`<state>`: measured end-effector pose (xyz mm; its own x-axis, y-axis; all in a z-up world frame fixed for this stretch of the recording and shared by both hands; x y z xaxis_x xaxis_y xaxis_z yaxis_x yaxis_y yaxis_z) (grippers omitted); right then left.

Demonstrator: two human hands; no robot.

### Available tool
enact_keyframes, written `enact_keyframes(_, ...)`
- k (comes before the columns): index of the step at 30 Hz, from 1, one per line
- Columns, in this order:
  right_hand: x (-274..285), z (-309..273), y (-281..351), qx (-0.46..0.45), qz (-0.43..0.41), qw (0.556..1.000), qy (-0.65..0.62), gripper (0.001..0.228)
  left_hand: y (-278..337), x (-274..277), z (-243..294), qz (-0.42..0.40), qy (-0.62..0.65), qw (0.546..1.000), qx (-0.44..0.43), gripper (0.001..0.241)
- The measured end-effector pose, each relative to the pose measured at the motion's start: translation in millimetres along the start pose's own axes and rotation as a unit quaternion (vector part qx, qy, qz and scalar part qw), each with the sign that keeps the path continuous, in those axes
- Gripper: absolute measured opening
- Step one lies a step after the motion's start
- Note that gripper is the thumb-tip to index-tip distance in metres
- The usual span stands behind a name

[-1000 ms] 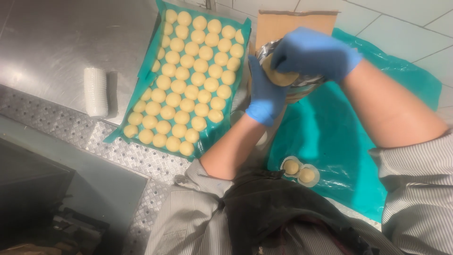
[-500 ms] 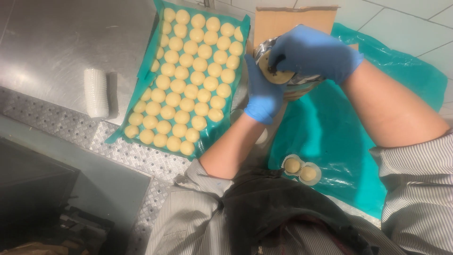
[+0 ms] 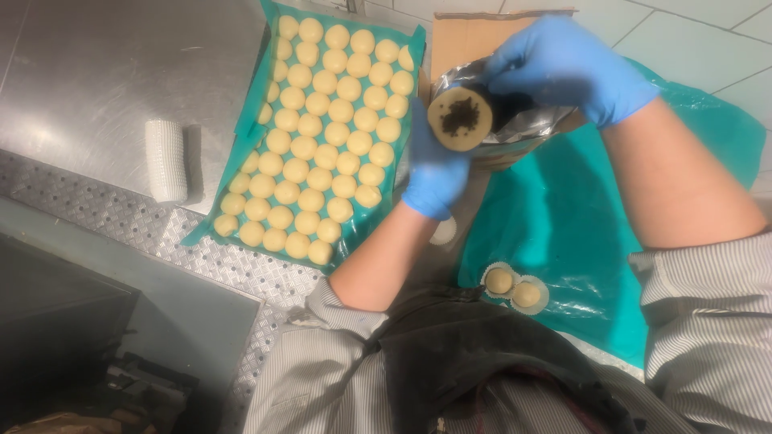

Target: Stuffing small portions of dough with a dark filling and rolling them into balls.

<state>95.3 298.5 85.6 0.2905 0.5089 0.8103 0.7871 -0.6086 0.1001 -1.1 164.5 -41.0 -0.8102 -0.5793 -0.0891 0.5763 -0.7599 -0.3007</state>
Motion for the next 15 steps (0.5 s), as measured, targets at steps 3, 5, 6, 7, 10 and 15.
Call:
enact_keyframes(3, -34.2, 43.9, -7.9, 0.032, 0.000, 0.997, 0.064, 0.027, 6.8, 15.9, 29.2, -0.021, -0.075, 0.997, -0.021, 0.043)
enact_keyframes(5, -79.8, 90.9, -19.1, 0.039, 0.012, 0.976, 0.214, 0.018, 15.0, 24.4, 41.8, -0.025, -0.068, 0.997, -0.009, 0.046)
enact_keyframes(6, -79.0, 78.7, -16.1, 0.038, 0.012, 0.976, 0.214, 0.018, 21.2, 28.0, 38.7, -0.027, -0.068, 0.997, -0.008, 0.046)
enact_keyframes(7, -78.6, 66.4, -14.7, 0.042, -0.042, 0.985, 0.164, 0.024, 25.2, 31.8, 35.3, -0.043, -0.055, 0.998, 0.001, 0.051)
enact_keyframes(10, -76.0, 54.3, -6.2, 0.046, -0.044, 0.988, 0.144, 0.025, 28.0, 51.8, 72.9, -0.158, -0.088, 0.983, 0.016, 0.037)
enact_keyframes(15, -84.2, 78.6, -4.9, 0.074, -0.032, 0.981, 0.176, 0.026, 53.0, 43.6, 85.2, -0.089, 0.041, 0.994, 0.050, 0.038)
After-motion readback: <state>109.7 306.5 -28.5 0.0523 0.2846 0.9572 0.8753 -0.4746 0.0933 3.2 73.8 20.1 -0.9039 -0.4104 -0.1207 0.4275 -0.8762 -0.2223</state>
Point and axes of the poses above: each hand's wrist, its own y-axis away from the middle knuckle, its own x-axis out of the back of the hand, z = x × y, the point moved 1 cm from there along -y, towards the middle knuckle, and after that the axes turned 4 degrees about -x, right-handed, at the moved point
